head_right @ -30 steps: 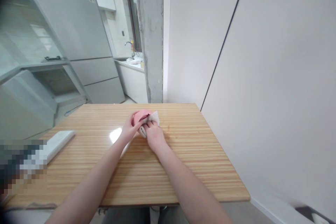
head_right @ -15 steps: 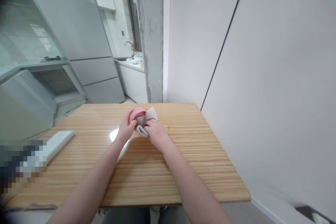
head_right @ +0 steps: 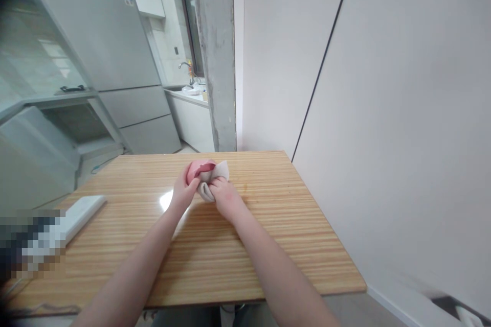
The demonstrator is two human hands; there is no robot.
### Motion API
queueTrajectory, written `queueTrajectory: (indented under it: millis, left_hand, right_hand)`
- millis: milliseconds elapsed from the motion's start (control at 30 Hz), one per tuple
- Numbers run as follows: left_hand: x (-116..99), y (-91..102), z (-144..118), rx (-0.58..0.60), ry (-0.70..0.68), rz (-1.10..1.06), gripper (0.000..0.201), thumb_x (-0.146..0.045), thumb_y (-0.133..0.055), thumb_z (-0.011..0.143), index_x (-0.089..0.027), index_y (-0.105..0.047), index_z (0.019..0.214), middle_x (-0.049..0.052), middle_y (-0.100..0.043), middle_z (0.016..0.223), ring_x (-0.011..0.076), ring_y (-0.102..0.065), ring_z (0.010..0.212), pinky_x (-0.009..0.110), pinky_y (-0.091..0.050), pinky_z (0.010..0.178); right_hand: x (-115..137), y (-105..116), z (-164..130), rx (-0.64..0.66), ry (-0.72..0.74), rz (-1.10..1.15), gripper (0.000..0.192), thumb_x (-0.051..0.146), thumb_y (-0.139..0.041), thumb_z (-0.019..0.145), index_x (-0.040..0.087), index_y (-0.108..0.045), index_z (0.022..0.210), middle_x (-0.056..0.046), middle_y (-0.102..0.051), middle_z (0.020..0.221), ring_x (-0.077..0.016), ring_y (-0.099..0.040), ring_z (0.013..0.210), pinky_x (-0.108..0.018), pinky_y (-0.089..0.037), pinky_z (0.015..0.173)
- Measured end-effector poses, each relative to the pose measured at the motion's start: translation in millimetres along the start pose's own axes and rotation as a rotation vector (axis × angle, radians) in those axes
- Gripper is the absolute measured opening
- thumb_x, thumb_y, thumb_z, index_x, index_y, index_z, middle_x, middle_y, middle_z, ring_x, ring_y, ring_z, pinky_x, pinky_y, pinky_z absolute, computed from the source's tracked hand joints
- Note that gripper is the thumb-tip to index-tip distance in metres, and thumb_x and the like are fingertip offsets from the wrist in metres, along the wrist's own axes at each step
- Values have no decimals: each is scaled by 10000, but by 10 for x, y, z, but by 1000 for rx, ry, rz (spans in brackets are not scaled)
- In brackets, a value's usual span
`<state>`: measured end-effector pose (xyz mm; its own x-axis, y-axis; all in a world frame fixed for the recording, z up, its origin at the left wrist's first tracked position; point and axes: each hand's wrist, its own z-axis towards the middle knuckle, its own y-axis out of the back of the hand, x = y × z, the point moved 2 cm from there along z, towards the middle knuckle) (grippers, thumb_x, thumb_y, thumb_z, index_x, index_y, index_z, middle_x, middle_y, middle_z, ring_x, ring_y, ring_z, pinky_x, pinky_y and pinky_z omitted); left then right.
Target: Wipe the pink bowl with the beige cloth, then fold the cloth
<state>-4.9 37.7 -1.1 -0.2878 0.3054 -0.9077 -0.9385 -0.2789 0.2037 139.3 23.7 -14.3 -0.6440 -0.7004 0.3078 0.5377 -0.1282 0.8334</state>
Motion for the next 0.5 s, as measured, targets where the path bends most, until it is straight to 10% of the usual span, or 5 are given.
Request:
queueTrajectory:
  millis: [267,500]
  left_hand:
    - [-3,-268,-155,12,29,-171,841,-335,-691,690,-196,-264,1401,117,-529,1288,213,-545,1146,345,-418,994]
    - [-26,-32,-40,-3,-27,47,612,-263,-646,708,-189,-462,1287,95,-563,1258,251,-511,1192,371,-377,1034]
  right_hand:
    - [-36,-18,-2,-68,-152,-62,245,81,-453,857,150,-634,1008,-101,-627,1025,-211,-483,1041,-348,-394,888]
    - [-61,19,-6,-8,-6,-59,247,94,-524,810,169,-629,1020,-77,-619,1080,-199,-486,1072,-323,-419,852]
